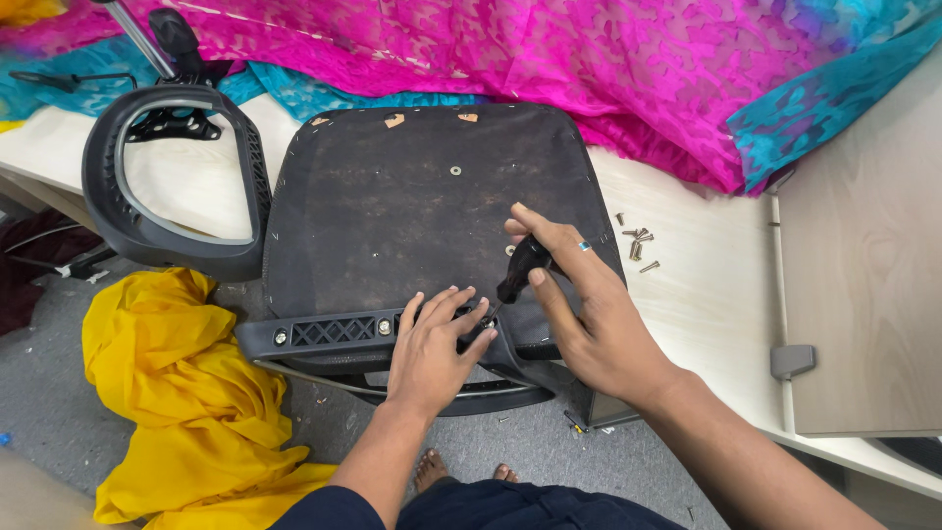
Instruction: The person attaches a black plastic frame to the underside of a chair seat using a screwdriver. They insert screws into the frame and tighten them to secure the components together.
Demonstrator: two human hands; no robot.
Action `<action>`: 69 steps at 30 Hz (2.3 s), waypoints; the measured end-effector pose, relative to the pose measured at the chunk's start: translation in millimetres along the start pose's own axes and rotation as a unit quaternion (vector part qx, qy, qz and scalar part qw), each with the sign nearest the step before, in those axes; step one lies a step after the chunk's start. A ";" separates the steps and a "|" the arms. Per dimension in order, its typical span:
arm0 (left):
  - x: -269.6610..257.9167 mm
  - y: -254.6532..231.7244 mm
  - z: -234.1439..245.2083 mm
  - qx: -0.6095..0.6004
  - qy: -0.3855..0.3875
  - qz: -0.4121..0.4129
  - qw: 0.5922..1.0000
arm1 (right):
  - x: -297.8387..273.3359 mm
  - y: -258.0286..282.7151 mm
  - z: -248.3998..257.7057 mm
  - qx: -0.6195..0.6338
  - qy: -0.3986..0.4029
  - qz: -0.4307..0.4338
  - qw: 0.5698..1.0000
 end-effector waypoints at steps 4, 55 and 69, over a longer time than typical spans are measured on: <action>1.2 -0.8 -1.9 -0.011 0.013 0.030 0.999 | 0.3 -15.8 -6.3 -0.026 0.033 -0.116 0.992; 2.1 9.0 -5.6 -0.040 0.023 -0.019 0.999 | 19.1 16.8 -46.2 -0.162 -0.058 -0.118 0.978; 3.1 6.3 -3.7 -0.036 0.021 -0.005 0.999 | 24.7 10.7 -39.7 -0.161 -0.064 -0.091 0.981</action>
Point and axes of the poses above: each hand's wrist, its own x-axis towards the middle knuckle, its own z-axis out of the back of the hand, y = z × x, the point moved 6 cm from there along x, towards the middle knuckle
